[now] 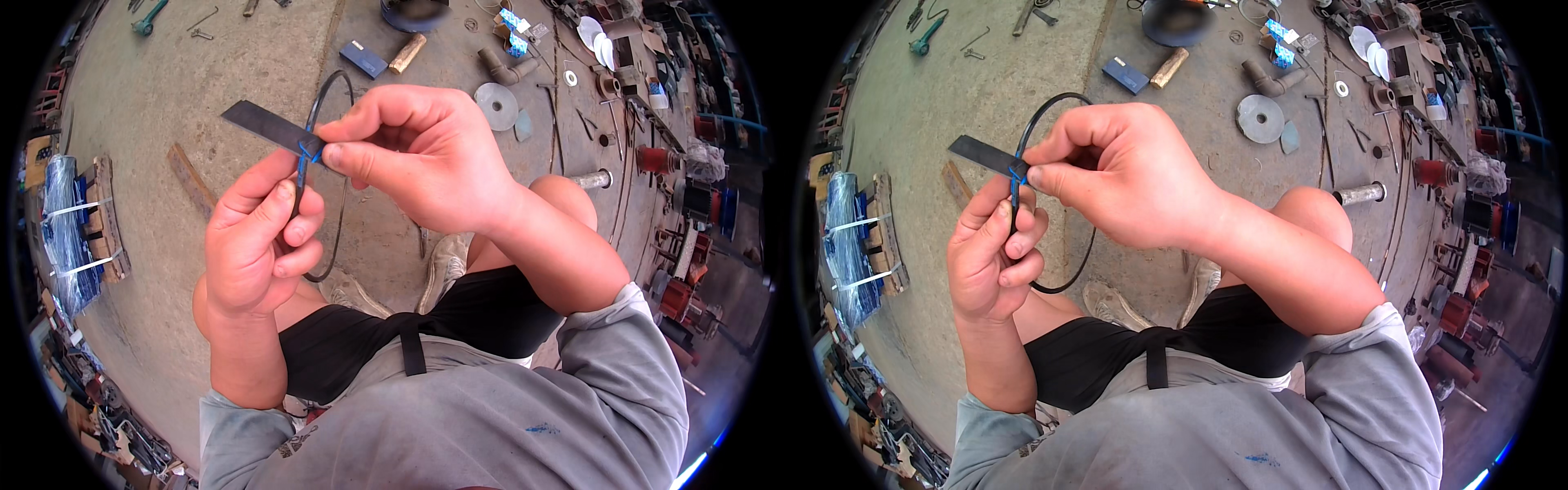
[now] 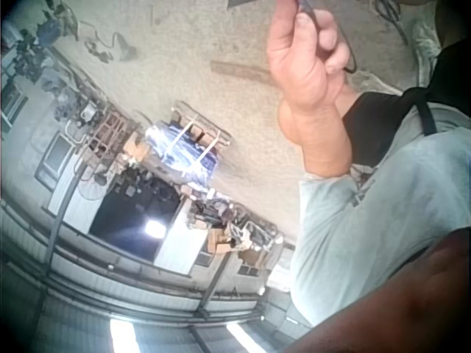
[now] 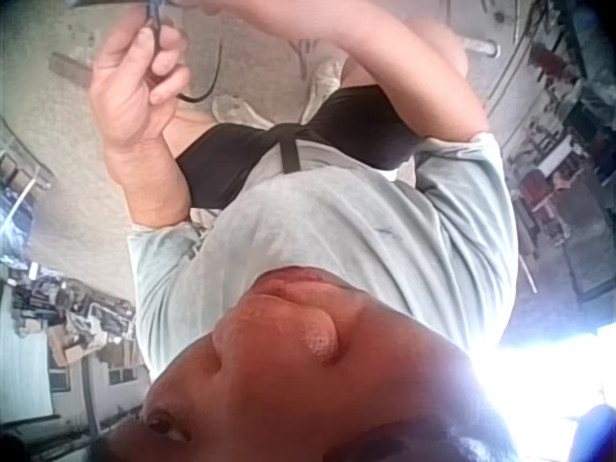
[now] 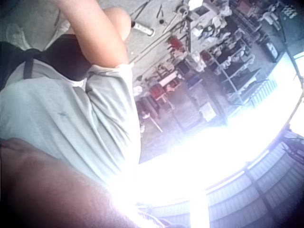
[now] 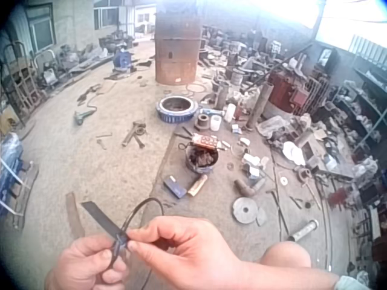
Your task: The person holds a black wire and uses a metal file to scrape and smooth its surface. The person repeatedly files the wire while rotating it, then inspects the wire and continues filing.
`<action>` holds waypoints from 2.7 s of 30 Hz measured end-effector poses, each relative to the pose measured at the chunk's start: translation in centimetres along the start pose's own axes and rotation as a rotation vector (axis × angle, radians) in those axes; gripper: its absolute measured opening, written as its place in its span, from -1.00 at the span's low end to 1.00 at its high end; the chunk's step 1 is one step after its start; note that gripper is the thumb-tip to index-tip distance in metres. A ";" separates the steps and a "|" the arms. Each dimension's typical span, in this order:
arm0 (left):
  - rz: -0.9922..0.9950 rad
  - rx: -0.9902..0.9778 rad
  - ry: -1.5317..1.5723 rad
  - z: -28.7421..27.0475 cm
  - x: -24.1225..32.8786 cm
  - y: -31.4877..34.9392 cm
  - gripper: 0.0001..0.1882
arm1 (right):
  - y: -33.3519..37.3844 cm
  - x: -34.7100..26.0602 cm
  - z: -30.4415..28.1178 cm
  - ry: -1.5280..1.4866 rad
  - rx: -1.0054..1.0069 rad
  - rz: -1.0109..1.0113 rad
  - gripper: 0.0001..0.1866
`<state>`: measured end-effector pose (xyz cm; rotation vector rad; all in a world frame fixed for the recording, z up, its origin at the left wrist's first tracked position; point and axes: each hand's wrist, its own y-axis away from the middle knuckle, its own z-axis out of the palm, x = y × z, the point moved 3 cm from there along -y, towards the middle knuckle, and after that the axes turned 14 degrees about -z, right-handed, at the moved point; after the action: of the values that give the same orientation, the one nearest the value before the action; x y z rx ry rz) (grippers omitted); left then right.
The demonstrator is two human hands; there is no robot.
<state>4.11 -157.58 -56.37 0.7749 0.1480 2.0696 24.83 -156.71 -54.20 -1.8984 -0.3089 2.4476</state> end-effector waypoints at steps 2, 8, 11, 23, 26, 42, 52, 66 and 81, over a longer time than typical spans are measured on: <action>0.000 -0.001 -0.006 0.1 0.0 0.0 -0.61 | 0.0 -0.2 0.0 0.008 -0.008 0.018 -0.89; -0.027 -0.017 -0.019 0.6 0.4 -0.2 -0.57 | 0.2 0.3 0.2 0.033 -0.036 -0.068 -0.88; -0.013 0.037 -0.020 0.4 0.2 0.0 -0.56 | 0.0 0.0 0.2 -0.039 0.000 0.033 -0.89; 0.006 0.021 -0.020 1.0 -0.2 0.0 -0.59 | 0.4 -0.1 0.1 0.001 0.047 -0.023 -0.92; 0.005 0.010 -0.030 1.2 -0.1 -0.1 -0.60 | 0.4 -0.3 0.1 0.000 0.045 -0.034 -0.94; 0.014 0.068 -0.046 1.3 -0.4 0.1 -0.62 | 0.6 -0.5 -0.2 0.005 0.016 -0.041 -0.91; -0.024 0.112 -0.060 2.5 0.1 -0.3 -0.54 | 0.6 -0.9 0.3 -0.037 -0.023 0.000 -0.92; 0.040 0.154 -0.143 2.6 0.1 -0.5 -0.54 | 0.8 0.2 0.4 0.063 0.010 -0.113 -0.90; 0.075 0.157 -0.215 3.0 0.0 -0.4 -0.42 | 0.6 -0.1 0.1 0.140 -0.001 -0.076 -0.92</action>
<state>6.12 -157.84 -54.15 1.1082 0.1651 2.0464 24.80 -157.33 -54.21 -2.0064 -0.3696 2.2544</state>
